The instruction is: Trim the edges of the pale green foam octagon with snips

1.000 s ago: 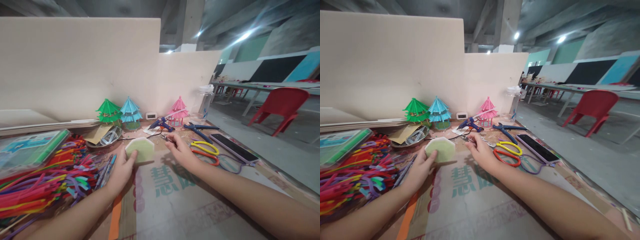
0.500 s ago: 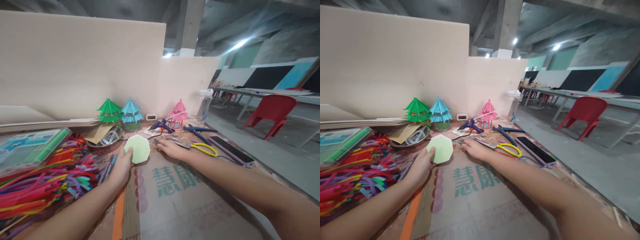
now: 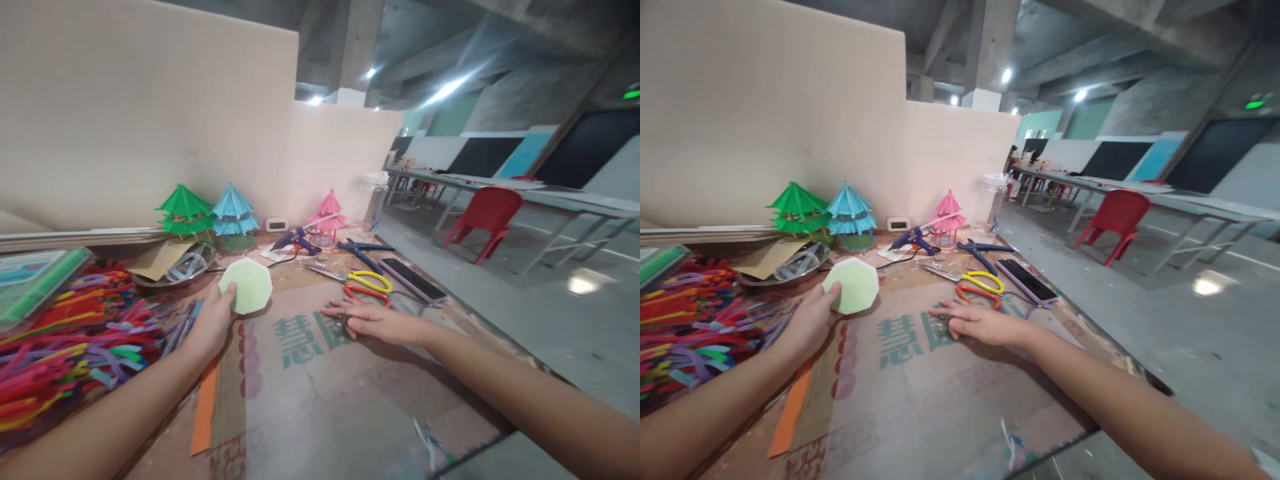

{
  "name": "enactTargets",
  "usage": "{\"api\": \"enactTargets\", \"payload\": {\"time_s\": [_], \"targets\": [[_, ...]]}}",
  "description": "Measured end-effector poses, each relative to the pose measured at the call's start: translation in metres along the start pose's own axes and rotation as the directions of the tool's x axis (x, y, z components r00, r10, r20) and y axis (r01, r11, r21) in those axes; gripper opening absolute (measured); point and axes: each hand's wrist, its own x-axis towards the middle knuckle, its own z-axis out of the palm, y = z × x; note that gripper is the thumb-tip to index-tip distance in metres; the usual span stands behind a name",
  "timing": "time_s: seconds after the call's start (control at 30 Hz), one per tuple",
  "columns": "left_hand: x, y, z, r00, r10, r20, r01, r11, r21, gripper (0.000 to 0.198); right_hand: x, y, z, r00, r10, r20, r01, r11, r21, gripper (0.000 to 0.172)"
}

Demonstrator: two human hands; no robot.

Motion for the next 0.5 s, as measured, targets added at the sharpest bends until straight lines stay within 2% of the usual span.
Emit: {"api": "enactTargets", "payload": {"time_s": [0.07,0.17,0.27,0.3,0.33,0.4,0.43,0.47,0.5], "targets": [[-0.001,0.004,0.002,1.0,-0.013,-0.01,0.014,1.0,0.02,0.02,-0.025,-0.004,0.001,0.999,0.032,0.04,-0.033,0.999,0.023,0.051],[-0.003,0.007,0.002,1.0,-0.008,-0.019,0.009,0.999,0.046,0.015,-0.064,-0.012,0.002,0.988,0.117,0.101,-0.134,0.975,0.176,0.05],[-0.003,0.008,0.001,1.0,0.013,-0.012,-0.012,0.999,0.048,0.019,-0.092,-0.018,-0.001,0.93,0.173,0.323,-0.29,0.887,0.359,0.052],[-0.003,0.007,0.0,1.0,0.022,-0.009,-0.021,0.999,0.049,0.021,-0.097,-0.02,-0.003,0.932,0.165,0.324,-0.288,0.879,0.381,0.055],[-0.002,0.007,-0.001,0.999,0.035,-0.005,-0.035,0.998,0.051,0.022,-0.099,-0.022,-0.005,0.95,0.156,0.272,-0.261,0.872,0.413,0.057],[-0.001,0.005,-0.004,0.997,0.07,0.012,-0.07,0.996,0.06,0.024,-0.096,-0.024,-0.007,0.987,0.146,0.074,-0.164,0.894,0.418,0.055],[0.0,0.004,-0.005,0.996,0.089,0.016,-0.09,0.994,0.066,0.026,-0.092,-0.025,-0.007,0.99,0.14,0.029,-0.14,0.917,0.373,0.053],[0.002,0.003,-0.007,0.994,0.109,0.014,-0.109,0.991,0.072,0.027,-0.087,-0.025,-0.006,0.987,0.148,0.066,-0.161,0.941,0.296,0.052],[0.003,0.001,-0.009,0.992,0.127,0.011,-0.127,0.989,0.077,0.028,-0.08,-0.025,-0.004,0.973,0.15,0.176,-0.19,0.953,0.238,0.054]]}}
